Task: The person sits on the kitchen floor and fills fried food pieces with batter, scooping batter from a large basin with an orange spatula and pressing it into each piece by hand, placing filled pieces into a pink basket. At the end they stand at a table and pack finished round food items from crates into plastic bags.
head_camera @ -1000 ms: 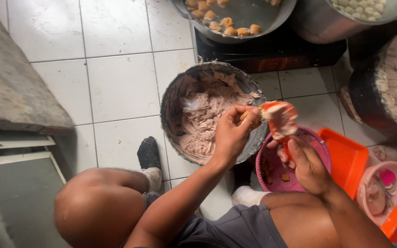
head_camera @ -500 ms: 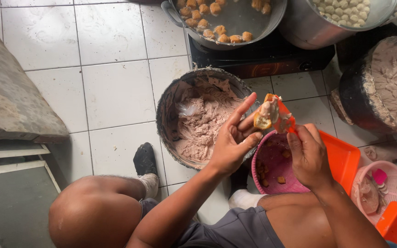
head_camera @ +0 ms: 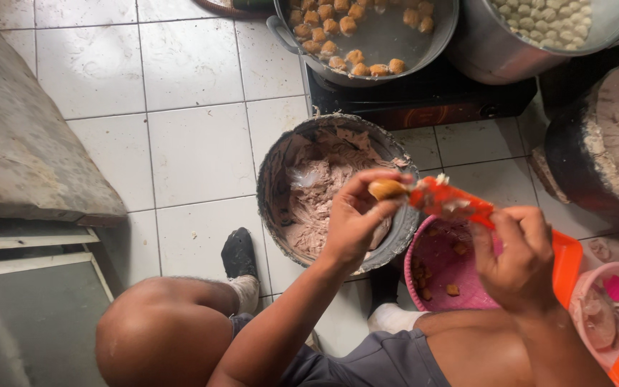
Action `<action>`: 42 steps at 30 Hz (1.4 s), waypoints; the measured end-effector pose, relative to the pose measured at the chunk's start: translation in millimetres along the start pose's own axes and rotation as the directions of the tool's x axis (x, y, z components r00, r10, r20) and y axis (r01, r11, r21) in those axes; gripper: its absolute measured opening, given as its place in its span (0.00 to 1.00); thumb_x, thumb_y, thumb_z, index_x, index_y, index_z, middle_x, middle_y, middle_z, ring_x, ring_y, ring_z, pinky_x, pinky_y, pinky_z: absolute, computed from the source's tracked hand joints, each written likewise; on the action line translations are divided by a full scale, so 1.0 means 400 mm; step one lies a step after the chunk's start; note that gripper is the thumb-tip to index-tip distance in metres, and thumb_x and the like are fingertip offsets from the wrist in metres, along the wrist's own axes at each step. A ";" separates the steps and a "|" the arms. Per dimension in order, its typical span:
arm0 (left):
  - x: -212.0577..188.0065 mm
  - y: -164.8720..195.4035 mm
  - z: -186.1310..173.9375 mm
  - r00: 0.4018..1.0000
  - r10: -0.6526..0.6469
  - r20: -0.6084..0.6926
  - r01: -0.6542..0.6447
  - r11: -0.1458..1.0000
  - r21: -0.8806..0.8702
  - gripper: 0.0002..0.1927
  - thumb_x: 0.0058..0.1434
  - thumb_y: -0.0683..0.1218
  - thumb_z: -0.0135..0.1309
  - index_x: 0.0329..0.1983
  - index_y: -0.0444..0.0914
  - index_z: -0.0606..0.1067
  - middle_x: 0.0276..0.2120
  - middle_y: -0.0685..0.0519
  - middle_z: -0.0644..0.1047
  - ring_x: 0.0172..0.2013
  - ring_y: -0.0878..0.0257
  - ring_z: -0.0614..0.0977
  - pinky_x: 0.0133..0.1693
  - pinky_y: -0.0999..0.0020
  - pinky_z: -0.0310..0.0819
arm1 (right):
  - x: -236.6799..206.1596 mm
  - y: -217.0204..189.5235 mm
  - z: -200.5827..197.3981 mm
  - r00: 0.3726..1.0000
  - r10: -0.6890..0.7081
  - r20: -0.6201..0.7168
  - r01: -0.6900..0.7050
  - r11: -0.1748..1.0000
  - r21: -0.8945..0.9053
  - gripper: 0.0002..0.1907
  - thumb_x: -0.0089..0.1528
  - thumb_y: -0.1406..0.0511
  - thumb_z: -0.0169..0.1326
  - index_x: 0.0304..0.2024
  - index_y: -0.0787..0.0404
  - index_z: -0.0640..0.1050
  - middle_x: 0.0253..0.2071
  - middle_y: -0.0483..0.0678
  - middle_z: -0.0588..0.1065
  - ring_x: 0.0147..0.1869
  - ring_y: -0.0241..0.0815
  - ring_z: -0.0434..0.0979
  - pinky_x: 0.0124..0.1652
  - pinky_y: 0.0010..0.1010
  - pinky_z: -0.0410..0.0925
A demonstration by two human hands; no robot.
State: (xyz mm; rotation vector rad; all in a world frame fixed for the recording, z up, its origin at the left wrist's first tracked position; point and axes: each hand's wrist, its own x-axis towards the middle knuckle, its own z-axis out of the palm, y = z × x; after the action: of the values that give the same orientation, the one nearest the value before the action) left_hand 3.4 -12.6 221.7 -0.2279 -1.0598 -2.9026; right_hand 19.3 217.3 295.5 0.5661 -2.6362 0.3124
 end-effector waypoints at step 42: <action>0.114 -0.249 -0.426 0.784 -0.450 -0.428 0.560 0.810 0.175 0.34 0.68 0.33 0.56 0.75 0.38 0.60 0.67 0.43 0.69 0.60 0.61 0.77 0.64 0.65 0.72 | -0.686 0.508 0.608 0.526 0.697 0.487 -0.767 0.636 -0.083 0.08 0.57 0.71 0.61 0.40 0.64 0.83 0.35 0.59 0.79 0.35 0.54 0.77 0.37 0.42 0.71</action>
State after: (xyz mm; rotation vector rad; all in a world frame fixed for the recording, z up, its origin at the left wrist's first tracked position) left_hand -71.5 -45.5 36.4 0.7079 -1.6588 -2.9536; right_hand 71.4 418.7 -68.5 -0.6056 -3.2341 0.6913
